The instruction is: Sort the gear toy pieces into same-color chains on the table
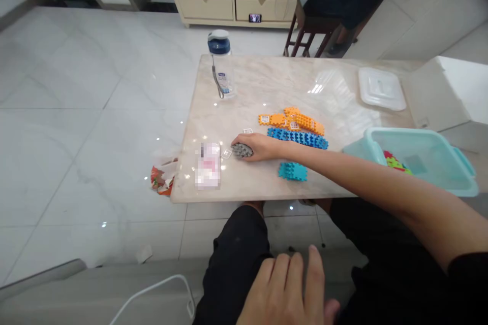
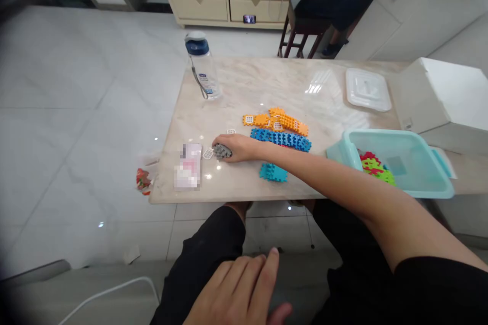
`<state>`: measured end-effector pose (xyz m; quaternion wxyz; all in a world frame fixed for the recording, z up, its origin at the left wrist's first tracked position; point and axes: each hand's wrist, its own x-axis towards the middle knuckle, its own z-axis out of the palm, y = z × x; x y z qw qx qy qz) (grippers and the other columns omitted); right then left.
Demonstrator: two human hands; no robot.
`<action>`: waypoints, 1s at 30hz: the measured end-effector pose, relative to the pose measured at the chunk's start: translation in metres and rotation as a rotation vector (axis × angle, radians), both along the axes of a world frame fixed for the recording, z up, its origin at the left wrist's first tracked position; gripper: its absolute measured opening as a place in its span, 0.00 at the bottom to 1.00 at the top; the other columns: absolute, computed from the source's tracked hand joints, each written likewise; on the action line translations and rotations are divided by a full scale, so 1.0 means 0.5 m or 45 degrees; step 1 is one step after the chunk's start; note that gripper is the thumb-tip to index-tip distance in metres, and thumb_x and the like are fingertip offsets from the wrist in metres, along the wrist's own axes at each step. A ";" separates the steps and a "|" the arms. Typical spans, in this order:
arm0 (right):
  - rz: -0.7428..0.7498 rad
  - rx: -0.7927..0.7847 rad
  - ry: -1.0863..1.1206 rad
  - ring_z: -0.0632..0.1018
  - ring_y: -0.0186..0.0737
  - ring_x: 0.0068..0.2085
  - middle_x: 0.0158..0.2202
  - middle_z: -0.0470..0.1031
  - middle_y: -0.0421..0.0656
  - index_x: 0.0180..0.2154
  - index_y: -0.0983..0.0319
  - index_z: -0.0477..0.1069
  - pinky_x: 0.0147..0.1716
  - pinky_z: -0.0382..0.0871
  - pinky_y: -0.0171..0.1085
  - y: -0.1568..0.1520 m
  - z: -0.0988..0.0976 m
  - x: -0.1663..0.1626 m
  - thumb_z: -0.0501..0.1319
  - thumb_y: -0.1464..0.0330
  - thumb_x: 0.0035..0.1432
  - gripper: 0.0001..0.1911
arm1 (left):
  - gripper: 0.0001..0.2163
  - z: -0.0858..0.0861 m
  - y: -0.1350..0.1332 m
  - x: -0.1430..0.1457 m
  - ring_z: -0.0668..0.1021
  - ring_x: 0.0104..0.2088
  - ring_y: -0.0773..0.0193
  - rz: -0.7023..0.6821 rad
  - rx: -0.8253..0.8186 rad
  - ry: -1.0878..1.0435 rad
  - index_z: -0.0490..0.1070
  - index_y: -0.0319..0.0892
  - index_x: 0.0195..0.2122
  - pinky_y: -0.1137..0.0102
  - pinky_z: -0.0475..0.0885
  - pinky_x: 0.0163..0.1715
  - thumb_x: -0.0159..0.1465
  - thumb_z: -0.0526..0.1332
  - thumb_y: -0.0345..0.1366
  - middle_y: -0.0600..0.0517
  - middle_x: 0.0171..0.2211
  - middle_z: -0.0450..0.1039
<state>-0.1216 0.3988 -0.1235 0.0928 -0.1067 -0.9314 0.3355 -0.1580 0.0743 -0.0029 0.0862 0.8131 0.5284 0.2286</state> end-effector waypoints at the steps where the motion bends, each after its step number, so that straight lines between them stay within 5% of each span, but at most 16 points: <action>1: 0.005 0.011 0.011 0.79 0.48 0.58 0.58 0.77 0.49 0.61 0.60 0.70 0.62 0.74 0.48 0.000 -0.008 -0.001 0.66 0.66 0.64 0.25 | 0.21 0.001 0.000 -0.002 0.82 0.32 0.56 0.014 0.003 0.002 0.76 0.36 0.58 0.63 0.75 0.30 0.77 0.54 0.46 0.44 0.36 0.83; 7: -0.084 0.124 0.008 0.71 0.53 0.68 0.67 0.69 0.55 0.68 0.63 0.64 0.72 0.65 0.53 0.011 -0.034 0.026 0.66 0.58 0.68 0.32 | 0.21 0.002 0.000 -0.010 0.82 0.31 0.57 -0.032 -0.005 0.002 0.75 0.36 0.59 0.64 0.73 0.28 0.78 0.52 0.46 0.45 0.35 0.83; 14: -0.272 0.256 -0.091 0.60 0.67 0.74 0.74 0.58 0.60 0.74 0.65 0.56 0.75 0.52 0.67 0.018 -0.036 0.053 0.71 0.41 0.58 0.56 | 0.19 0.030 0.003 -0.015 0.82 0.35 0.54 -0.016 -0.172 0.050 0.74 0.38 0.60 0.61 0.76 0.33 0.76 0.57 0.45 0.45 0.39 0.83; 19: -0.395 0.394 -0.133 0.65 0.66 0.71 0.71 0.63 0.60 0.74 0.65 0.56 0.71 0.59 0.64 -0.001 0.059 0.110 0.68 0.50 0.65 0.47 | 0.14 0.048 0.007 -0.015 0.83 0.39 0.53 0.115 -0.143 0.036 0.77 0.42 0.56 0.60 0.78 0.39 0.76 0.59 0.41 0.45 0.41 0.83; 24: -0.580 0.543 -0.170 0.69 0.62 0.66 0.67 0.69 0.60 0.73 0.66 0.59 0.69 0.60 0.61 -0.065 0.158 0.235 0.65 0.62 0.66 0.40 | 0.13 0.052 0.014 -0.027 0.84 0.48 0.50 0.414 0.008 -0.002 0.80 0.44 0.53 0.55 0.77 0.52 0.76 0.57 0.40 0.42 0.48 0.85; 30: -1.050 0.391 0.219 0.76 0.55 0.55 0.53 0.79 0.53 0.62 0.64 0.71 0.60 0.68 0.54 -0.152 0.195 0.412 0.58 0.65 0.69 0.22 | 0.16 0.063 -0.008 -0.011 0.83 0.52 0.45 0.644 -0.140 0.162 0.80 0.42 0.51 0.51 0.70 0.61 0.76 0.56 0.42 0.41 0.49 0.84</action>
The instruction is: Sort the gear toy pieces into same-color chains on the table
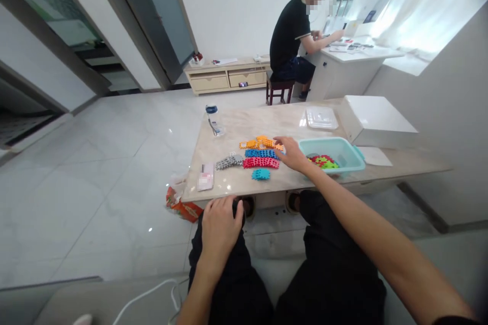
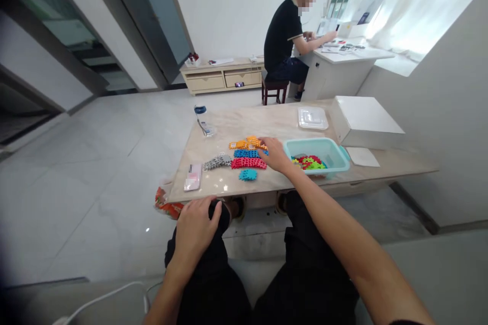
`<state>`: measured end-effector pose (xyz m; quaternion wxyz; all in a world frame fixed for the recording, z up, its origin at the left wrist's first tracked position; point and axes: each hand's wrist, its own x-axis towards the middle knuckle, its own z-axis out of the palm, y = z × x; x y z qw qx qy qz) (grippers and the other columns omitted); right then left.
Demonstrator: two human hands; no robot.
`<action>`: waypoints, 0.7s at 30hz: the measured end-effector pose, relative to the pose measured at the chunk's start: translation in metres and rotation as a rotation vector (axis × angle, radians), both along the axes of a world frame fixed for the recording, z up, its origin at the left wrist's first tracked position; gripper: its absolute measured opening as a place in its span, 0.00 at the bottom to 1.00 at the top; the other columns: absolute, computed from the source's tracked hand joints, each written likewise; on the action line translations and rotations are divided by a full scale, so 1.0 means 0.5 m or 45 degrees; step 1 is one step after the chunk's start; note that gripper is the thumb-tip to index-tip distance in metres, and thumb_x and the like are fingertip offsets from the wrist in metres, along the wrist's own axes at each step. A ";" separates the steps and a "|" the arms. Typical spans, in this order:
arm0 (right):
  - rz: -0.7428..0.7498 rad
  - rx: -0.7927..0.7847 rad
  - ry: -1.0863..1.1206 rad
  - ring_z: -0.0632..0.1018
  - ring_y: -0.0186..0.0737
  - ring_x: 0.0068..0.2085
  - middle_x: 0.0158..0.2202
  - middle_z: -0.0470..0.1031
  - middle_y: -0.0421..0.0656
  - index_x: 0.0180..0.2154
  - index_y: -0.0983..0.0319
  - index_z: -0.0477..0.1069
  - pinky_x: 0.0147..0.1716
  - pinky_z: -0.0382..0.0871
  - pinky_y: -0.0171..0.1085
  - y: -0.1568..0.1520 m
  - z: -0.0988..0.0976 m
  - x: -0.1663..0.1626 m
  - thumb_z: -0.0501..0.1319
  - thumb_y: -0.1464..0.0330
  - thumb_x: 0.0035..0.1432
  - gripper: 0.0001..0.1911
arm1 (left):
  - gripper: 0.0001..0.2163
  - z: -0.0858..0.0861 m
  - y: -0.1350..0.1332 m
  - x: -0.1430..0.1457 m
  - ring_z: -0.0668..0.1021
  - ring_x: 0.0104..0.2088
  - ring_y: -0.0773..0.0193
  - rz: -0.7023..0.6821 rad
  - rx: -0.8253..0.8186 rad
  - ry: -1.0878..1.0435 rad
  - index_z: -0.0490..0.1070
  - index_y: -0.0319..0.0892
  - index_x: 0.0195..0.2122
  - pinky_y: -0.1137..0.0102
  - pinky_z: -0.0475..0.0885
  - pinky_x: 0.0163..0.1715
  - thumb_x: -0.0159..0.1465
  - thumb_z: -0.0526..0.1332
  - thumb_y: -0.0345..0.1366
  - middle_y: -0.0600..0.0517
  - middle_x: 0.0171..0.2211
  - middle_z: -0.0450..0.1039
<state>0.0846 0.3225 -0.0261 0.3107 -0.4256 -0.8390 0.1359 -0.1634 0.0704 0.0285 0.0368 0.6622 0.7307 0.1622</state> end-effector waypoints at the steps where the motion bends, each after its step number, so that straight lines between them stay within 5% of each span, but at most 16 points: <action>1: -0.039 0.017 0.074 0.77 0.54 0.53 0.50 0.80 0.53 0.60 0.64 0.72 0.59 0.69 0.53 -0.007 -0.001 0.026 0.57 0.65 0.70 0.21 | 0.15 0.003 -0.001 0.006 0.83 0.52 0.45 0.006 -0.005 0.006 0.80 0.42 0.50 0.51 0.70 0.61 0.76 0.55 0.42 0.41 0.49 0.85; 7: -0.273 0.045 0.049 0.77 0.56 0.51 0.46 0.80 0.54 0.51 0.64 0.77 0.58 0.70 0.52 -0.009 -0.027 0.166 0.57 0.69 0.67 0.15 | 0.16 0.044 0.071 0.057 0.83 0.54 0.49 -0.113 -0.064 -0.137 0.79 0.42 0.52 0.60 0.73 0.54 0.77 0.53 0.43 0.42 0.52 0.84; 13: -0.742 -0.150 0.040 0.76 0.52 0.57 0.52 0.79 0.56 0.52 0.66 0.77 0.62 0.69 0.46 0.029 -0.050 0.297 0.51 0.75 0.68 0.19 | 0.19 0.103 0.318 0.186 0.84 0.50 0.50 -0.387 -0.179 -0.048 0.79 0.44 0.53 0.63 0.73 0.48 0.75 0.55 0.50 0.43 0.50 0.85; 17: -0.849 -0.318 -0.094 0.79 0.50 0.55 0.54 0.78 0.56 0.52 0.66 0.78 0.59 0.71 0.44 0.046 -0.084 0.353 0.54 0.76 0.66 0.19 | 0.24 0.079 0.450 0.252 0.83 0.51 0.49 -0.458 -0.319 0.120 0.79 0.41 0.54 0.65 0.73 0.48 0.72 0.58 0.56 0.38 0.49 0.84; 21: -0.714 -0.478 -0.248 0.80 0.49 0.54 0.54 0.80 0.56 0.54 0.66 0.79 0.58 0.72 0.41 0.067 -0.106 0.378 0.59 0.69 0.70 0.16 | 0.20 0.025 0.473 0.265 0.83 0.52 0.44 -0.535 -0.473 0.358 0.79 0.39 0.53 0.61 0.74 0.49 0.75 0.56 0.49 0.35 0.51 0.83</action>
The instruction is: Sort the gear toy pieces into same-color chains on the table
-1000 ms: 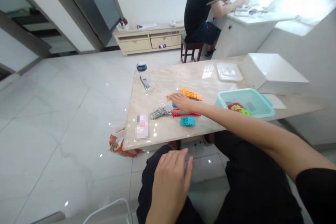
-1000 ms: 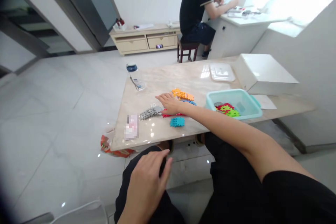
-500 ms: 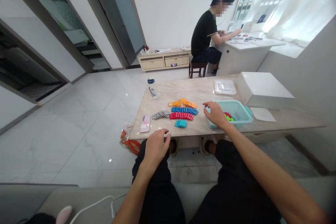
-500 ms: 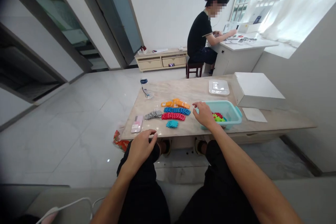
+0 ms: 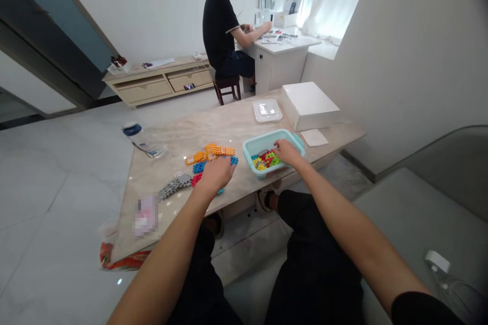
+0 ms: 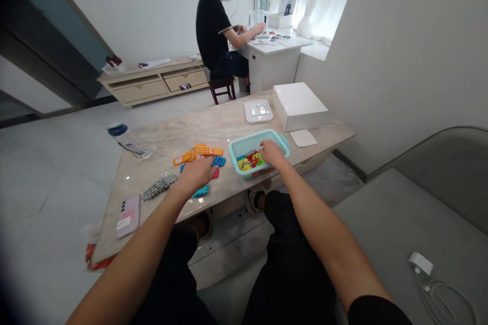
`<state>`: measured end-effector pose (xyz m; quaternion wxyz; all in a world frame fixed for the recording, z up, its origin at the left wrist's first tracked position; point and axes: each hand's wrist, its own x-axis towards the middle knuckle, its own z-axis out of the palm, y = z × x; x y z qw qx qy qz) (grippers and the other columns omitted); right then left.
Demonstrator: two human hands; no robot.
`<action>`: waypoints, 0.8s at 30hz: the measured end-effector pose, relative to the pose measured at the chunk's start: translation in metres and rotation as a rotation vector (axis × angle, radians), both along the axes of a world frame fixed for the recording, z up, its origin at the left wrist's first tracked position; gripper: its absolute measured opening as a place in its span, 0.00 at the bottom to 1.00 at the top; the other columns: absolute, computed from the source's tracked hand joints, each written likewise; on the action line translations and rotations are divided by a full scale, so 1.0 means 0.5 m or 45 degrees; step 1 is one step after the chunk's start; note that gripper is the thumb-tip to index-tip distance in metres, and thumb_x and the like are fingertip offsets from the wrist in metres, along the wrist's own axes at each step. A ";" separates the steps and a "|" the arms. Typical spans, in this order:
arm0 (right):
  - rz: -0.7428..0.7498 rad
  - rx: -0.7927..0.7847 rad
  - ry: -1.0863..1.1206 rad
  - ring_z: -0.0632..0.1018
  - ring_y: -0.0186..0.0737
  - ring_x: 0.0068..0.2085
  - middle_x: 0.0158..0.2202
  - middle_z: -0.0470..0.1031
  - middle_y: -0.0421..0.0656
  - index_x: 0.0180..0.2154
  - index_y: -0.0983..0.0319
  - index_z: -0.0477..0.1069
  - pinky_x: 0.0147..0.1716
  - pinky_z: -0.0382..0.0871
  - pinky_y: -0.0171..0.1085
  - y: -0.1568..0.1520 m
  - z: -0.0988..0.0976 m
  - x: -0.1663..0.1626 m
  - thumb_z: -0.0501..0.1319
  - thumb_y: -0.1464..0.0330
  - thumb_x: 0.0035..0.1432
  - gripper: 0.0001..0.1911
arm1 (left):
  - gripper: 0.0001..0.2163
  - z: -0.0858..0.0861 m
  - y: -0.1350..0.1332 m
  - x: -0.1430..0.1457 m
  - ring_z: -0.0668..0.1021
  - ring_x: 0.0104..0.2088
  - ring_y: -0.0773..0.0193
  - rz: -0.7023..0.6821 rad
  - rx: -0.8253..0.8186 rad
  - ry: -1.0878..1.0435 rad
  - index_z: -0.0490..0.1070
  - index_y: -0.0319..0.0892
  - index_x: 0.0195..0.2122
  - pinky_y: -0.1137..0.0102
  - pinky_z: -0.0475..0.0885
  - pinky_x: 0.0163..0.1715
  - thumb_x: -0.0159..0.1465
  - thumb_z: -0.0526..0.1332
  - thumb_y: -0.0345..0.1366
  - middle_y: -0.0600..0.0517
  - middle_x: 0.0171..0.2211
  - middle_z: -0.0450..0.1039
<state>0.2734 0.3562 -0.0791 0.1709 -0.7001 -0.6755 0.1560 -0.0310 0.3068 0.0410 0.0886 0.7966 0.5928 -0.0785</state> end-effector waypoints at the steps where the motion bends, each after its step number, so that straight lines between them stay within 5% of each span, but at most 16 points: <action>1: 0.041 -0.037 -0.017 0.81 0.50 0.54 0.54 0.81 0.56 0.53 0.66 0.80 0.58 0.72 0.41 0.007 -0.001 0.004 0.60 0.67 0.71 0.16 | 0.19 -0.010 -0.006 0.003 0.83 0.52 0.43 -0.055 -0.043 0.046 0.79 0.39 0.53 0.60 0.75 0.49 0.75 0.55 0.46 0.34 0.51 0.83; 8: 0.110 -0.157 -0.107 0.82 0.51 0.55 0.52 0.84 0.57 0.52 0.66 0.82 0.57 0.71 0.41 0.033 0.009 0.000 0.54 0.68 0.75 0.18 | 0.18 -0.010 -0.059 0.056 0.84 0.52 0.38 -0.218 -0.095 -0.027 0.78 0.34 0.55 0.54 0.76 0.51 0.77 0.55 0.40 0.28 0.49 0.82; 14: 0.233 -0.180 -0.177 0.78 0.53 0.63 0.62 0.79 0.56 0.63 0.66 0.76 0.65 0.68 0.42 0.023 0.011 -0.045 0.62 0.64 0.73 0.22 | 0.18 -0.007 -0.130 0.081 0.84 0.53 0.37 -0.368 -0.204 -0.096 0.78 0.32 0.56 0.54 0.78 0.50 0.76 0.58 0.41 0.29 0.51 0.82; 19: 0.361 -0.323 -0.358 0.76 0.52 0.66 0.66 0.76 0.53 0.71 0.62 0.69 0.66 0.65 0.40 0.033 0.012 -0.077 0.62 0.69 0.70 0.30 | 0.20 -0.016 -0.170 0.043 0.84 0.53 0.39 -0.447 -0.298 -0.035 0.78 0.35 0.58 0.54 0.79 0.50 0.75 0.59 0.46 0.33 0.51 0.83; 24: 0.290 -0.396 -0.431 0.81 0.52 0.59 0.60 0.81 0.55 0.63 0.64 0.77 0.56 0.70 0.37 0.035 0.016 -0.098 0.62 0.69 0.69 0.23 | 0.20 -0.024 -0.183 -0.027 0.84 0.53 0.40 -0.384 -0.283 0.009 0.77 0.34 0.58 0.55 0.79 0.51 0.75 0.60 0.45 0.34 0.52 0.83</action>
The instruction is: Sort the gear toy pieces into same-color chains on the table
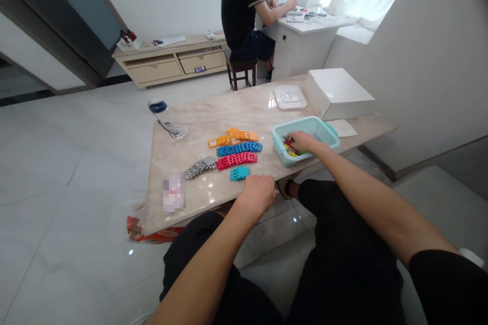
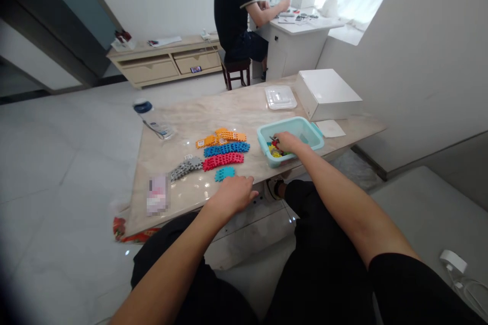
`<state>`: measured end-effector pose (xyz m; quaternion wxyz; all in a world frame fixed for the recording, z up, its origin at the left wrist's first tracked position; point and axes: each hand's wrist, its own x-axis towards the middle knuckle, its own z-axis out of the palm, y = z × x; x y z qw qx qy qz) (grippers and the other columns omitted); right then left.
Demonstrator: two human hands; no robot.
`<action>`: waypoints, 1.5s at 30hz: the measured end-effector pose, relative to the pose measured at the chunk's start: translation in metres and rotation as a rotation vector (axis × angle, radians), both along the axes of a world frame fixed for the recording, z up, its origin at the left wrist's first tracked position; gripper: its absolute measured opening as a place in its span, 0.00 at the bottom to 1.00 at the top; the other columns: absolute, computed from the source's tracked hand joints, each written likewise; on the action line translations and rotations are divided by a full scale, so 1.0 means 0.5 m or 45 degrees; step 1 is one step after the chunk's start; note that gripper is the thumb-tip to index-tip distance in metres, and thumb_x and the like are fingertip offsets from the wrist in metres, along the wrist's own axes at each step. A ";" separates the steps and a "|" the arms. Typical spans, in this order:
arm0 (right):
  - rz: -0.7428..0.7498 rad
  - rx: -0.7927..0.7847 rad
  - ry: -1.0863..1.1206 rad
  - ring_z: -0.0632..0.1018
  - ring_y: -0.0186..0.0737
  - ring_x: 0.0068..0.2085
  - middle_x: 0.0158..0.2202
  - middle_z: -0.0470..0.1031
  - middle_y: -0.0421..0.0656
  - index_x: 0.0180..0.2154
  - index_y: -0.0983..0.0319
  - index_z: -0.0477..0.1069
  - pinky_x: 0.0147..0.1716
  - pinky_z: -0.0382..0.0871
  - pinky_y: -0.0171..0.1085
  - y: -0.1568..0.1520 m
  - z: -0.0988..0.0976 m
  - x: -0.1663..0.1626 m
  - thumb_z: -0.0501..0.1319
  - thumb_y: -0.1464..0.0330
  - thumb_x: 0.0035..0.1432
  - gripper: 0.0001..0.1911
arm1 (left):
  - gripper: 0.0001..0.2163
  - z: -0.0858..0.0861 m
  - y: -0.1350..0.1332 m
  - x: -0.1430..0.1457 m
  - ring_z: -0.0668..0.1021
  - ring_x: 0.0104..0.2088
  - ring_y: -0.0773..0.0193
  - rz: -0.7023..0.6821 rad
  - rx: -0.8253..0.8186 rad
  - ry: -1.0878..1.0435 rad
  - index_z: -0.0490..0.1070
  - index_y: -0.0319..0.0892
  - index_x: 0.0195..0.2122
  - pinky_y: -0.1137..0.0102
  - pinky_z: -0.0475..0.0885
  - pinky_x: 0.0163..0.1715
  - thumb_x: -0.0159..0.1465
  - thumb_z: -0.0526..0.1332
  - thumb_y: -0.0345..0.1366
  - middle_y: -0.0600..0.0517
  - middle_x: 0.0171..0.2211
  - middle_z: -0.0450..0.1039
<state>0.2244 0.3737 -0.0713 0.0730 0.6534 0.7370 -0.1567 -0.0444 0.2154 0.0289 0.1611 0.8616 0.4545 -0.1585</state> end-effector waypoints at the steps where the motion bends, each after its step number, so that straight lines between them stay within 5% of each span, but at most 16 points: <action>1: -0.014 0.003 -0.016 0.82 0.52 0.56 0.57 0.82 0.56 0.60 0.64 0.79 0.54 0.70 0.37 -0.002 0.003 -0.003 0.61 0.67 0.69 0.21 | 0.20 0.000 -0.002 -0.014 0.84 0.54 0.40 0.011 -0.024 0.002 0.77 0.34 0.58 0.55 0.79 0.51 0.75 0.60 0.46 0.34 0.52 0.83; 7: -0.090 0.085 -0.131 0.84 0.50 0.49 0.48 0.85 0.54 0.49 0.62 0.84 0.44 0.70 0.37 -0.014 0.037 0.004 0.59 0.66 0.70 0.16 | 0.20 0.004 -0.006 -0.066 0.85 0.53 0.40 0.116 -0.036 -0.037 0.78 0.33 0.57 0.55 0.79 0.49 0.75 0.61 0.45 0.32 0.51 0.83; 11: -0.254 0.301 -0.180 0.83 0.53 0.47 0.46 0.85 0.55 0.46 0.61 0.85 0.40 0.68 0.39 -0.033 0.094 0.016 0.59 0.64 0.70 0.16 | 0.18 0.004 0.010 -0.072 0.85 0.52 0.41 0.148 0.101 -0.111 0.79 0.33 0.55 0.57 0.79 0.48 0.75 0.61 0.43 0.32 0.49 0.83; 15: -0.364 0.777 -0.040 0.82 0.52 0.41 0.43 0.84 0.54 0.47 0.61 0.83 0.37 0.65 0.40 -0.080 0.166 -0.019 0.58 0.60 0.72 0.18 | 0.17 0.017 0.043 -0.075 0.85 0.50 0.43 0.252 0.258 -0.290 0.79 0.37 0.52 0.59 0.78 0.46 0.77 0.57 0.43 0.36 0.48 0.84; 19: -0.127 1.229 0.233 0.80 0.47 0.40 0.41 0.83 0.50 0.49 0.61 0.82 0.39 0.65 0.39 -0.116 0.201 -0.103 0.57 0.61 0.74 0.17 | 0.21 0.026 0.079 -0.076 0.85 0.48 0.46 0.525 0.374 -0.721 0.78 0.42 0.49 0.58 0.78 0.47 0.79 0.48 0.48 0.40 0.46 0.84; 21: 0.072 1.258 0.323 0.80 0.44 0.38 0.40 0.83 0.48 0.48 0.61 0.82 0.39 0.65 0.38 -0.125 0.196 -0.149 0.57 0.61 0.75 0.17 | 0.24 0.019 0.095 -0.078 0.84 0.47 0.49 0.689 0.263 -0.990 0.77 0.42 0.47 0.60 0.77 0.48 0.79 0.46 0.51 0.41 0.43 0.84; 26: 0.493 1.131 0.349 0.80 0.41 0.38 0.42 0.83 0.45 0.49 0.58 0.82 0.40 0.65 0.38 -0.140 0.160 -0.238 0.57 0.64 0.77 0.14 | 0.29 -0.015 0.122 -0.103 0.84 0.38 0.58 1.085 -0.502 -1.726 0.75 0.39 0.49 0.68 0.79 0.35 0.76 0.47 0.60 0.40 0.42 0.83; 29: 0.644 1.032 0.287 0.80 0.43 0.41 0.43 0.82 0.46 0.53 0.57 0.81 0.42 0.67 0.38 -0.145 0.142 -0.276 0.57 0.65 0.78 0.14 | 0.26 -0.030 0.127 -0.133 0.81 0.33 0.65 1.152 -0.595 -1.880 0.77 0.39 0.45 0.73 0.76 0.31 0.72 0.58 0.60 0.44 0.40 0.82; 31: 0.692 0.958 0.271 0.80 0.45 0.45 0.46 0.82 0.48 0.57 0.56 0.79 0.45 0.68 0.39 -0.148 0.134 -0.295 0.57 0.65 0.78 0.15 | 0.20 -0.037 0.134 -0.154 0.80 0.31 0.68 1.157 -0.523 -1.801 0.77 0.39 0.43 0.75 0.74 0.31 0.71 0.62 0.54 0.45 0.39 0.82; 37: 0.509 0.697 0.335 0.80 0.49 0.54 0.54 0.80 0.50 0.58 0.56 0.77 0.49 0.74 0.41 -0.155 0.137 -0.289 0.59 0.59 0.77 0.16 | 0.13 -0.055 0.179 -0.239 0.82 0.36 0.63 1.160 0.013 -0.902 0.79 0.39 0.36 0.73 0.72 0.35 0.71 0.57 0.39 0.45 0.39 0.85; 45: 0.258 0.686 0.423 0.80 0.52 0.56 0.54 0.82 0.51 0.60 0.60 0.76 0.50 0.75 0.43 -0.152 0.127 -0.178 0.54 0.61 0.76 0.20 | 0.11 -0.076 0.191 -0.330 0.82 0.41 0.54 1.301 0.120 -0.393 0.81 0.41 0.32 0.69 0.70 0.39 0.65 0.63 0.41 0.45 0.31 0.83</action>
